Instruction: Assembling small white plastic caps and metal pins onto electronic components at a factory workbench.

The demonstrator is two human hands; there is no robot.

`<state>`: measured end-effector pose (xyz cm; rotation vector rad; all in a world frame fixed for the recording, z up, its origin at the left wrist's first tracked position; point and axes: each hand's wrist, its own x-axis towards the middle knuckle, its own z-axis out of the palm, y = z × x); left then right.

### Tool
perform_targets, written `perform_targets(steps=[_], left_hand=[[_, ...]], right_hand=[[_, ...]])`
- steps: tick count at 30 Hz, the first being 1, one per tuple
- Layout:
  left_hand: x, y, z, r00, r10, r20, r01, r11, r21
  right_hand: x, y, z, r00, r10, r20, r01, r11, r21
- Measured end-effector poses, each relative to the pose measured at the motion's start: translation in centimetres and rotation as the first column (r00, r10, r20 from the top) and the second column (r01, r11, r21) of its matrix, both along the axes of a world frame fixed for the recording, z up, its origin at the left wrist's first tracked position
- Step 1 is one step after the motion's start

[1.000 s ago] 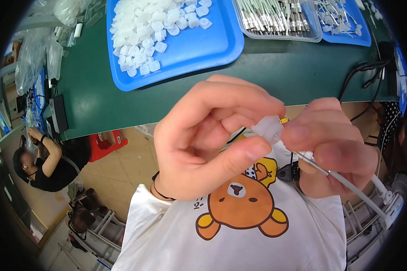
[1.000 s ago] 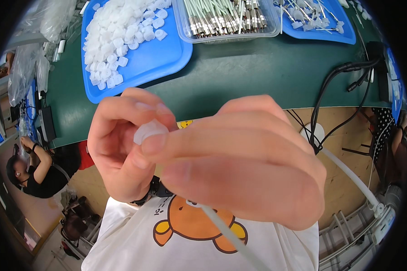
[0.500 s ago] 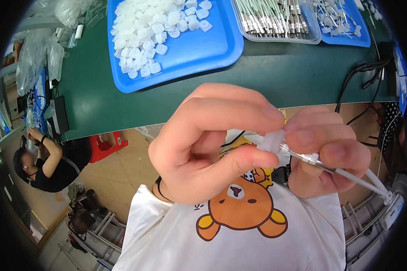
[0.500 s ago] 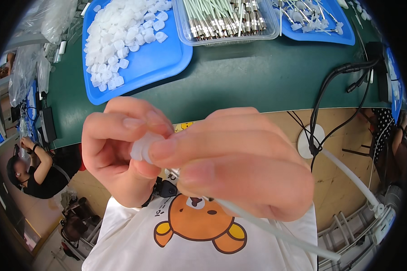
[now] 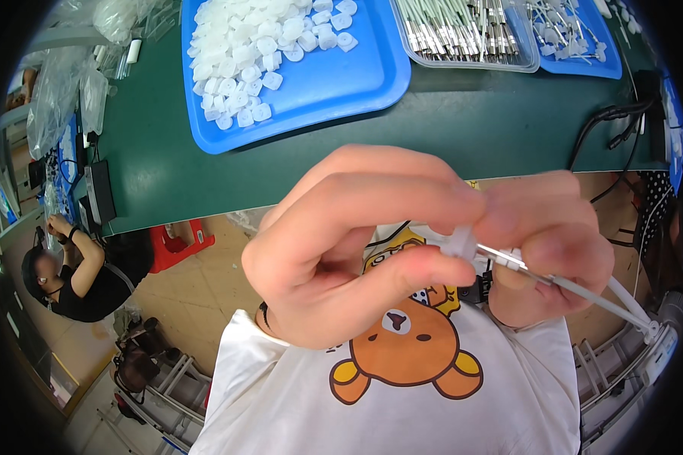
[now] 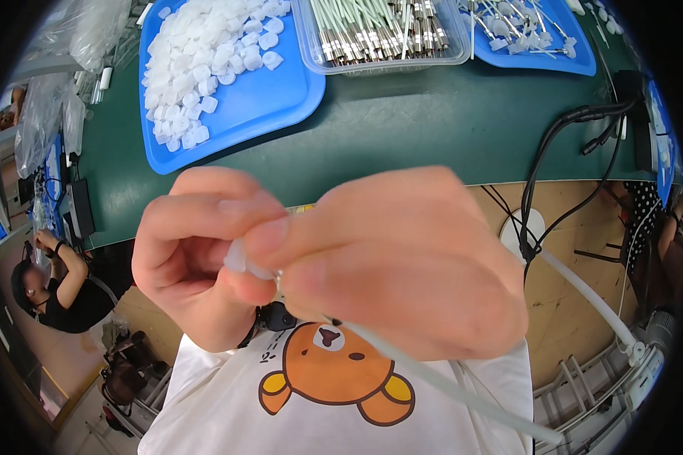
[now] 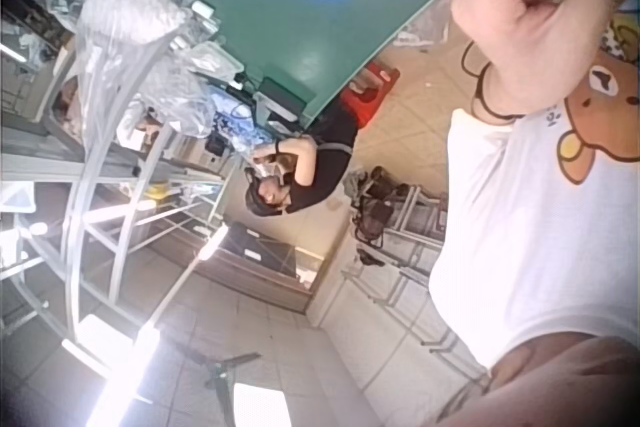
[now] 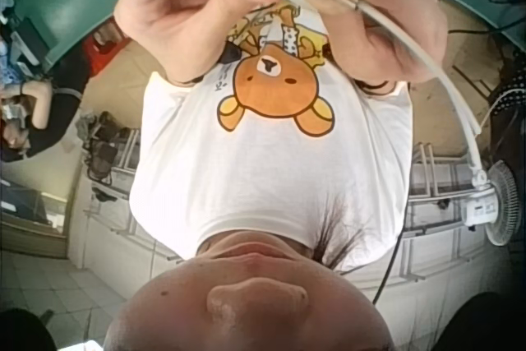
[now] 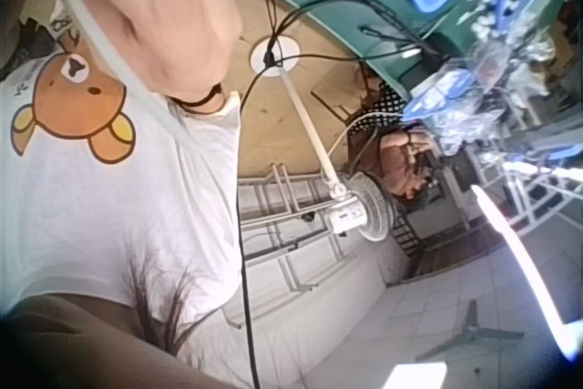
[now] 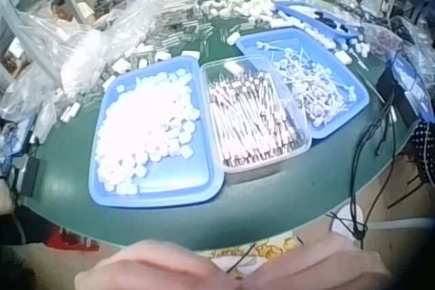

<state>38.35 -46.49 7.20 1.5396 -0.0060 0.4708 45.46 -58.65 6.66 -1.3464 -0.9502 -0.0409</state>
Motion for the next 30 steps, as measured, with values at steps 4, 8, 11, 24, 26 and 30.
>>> perform_targets(steps=[4, 8, 11, 24, 26, 30], left_hand=[[0.4, 0.1, -0.4, 0.999, -0.010, 0.046, 0.011, 1.000, -0.015], [0.5, 0.0, -0.8, 0.999, -0.014, 0.052, 0.016, 0.999, -0.047], [0.7, -0.3, -0.6, 0.999, -0.019, 0.033, 0.020, 0.998, -0.053], [1.1, -1.0, 0.7, 0.996, -0.006, -0.092, -0.003, 0.995, -0.100], [1.1, -1.2, 0.7, 0.994, 0.017, -0.112, -0.030, 0.992, -0.119], [1.4, -1.5, 0.5, 0.990, 0.046, -0.134, -0.071, 0.980, -0.185]], right_hand=[[0.3, -0.2, 0.2, 0.998, -0.055, 0.044, 0.058, 0.995, -0.084], [0.8, -0.9, -0.5, 0.999, 0.025, 0.038, -0.020, 0.991, -0.133], [-0.3, 0.0, -0.4, 0.945, -0.016, -0.328, 0.019, 1.000, 0.008], [-0.5, -0.4, -1.3, 0.242, 0.449, -0.860, -0.038, 0.890, 0.454], [-0.6, -0.5, -1.6, 0.236, 0.446, -0.863, -0.028, 0.891, 0.453], [-0.7, -0.5, -1.4, 0.207, 0.430, -0.879, 0.020, 0.896, 0.443]])
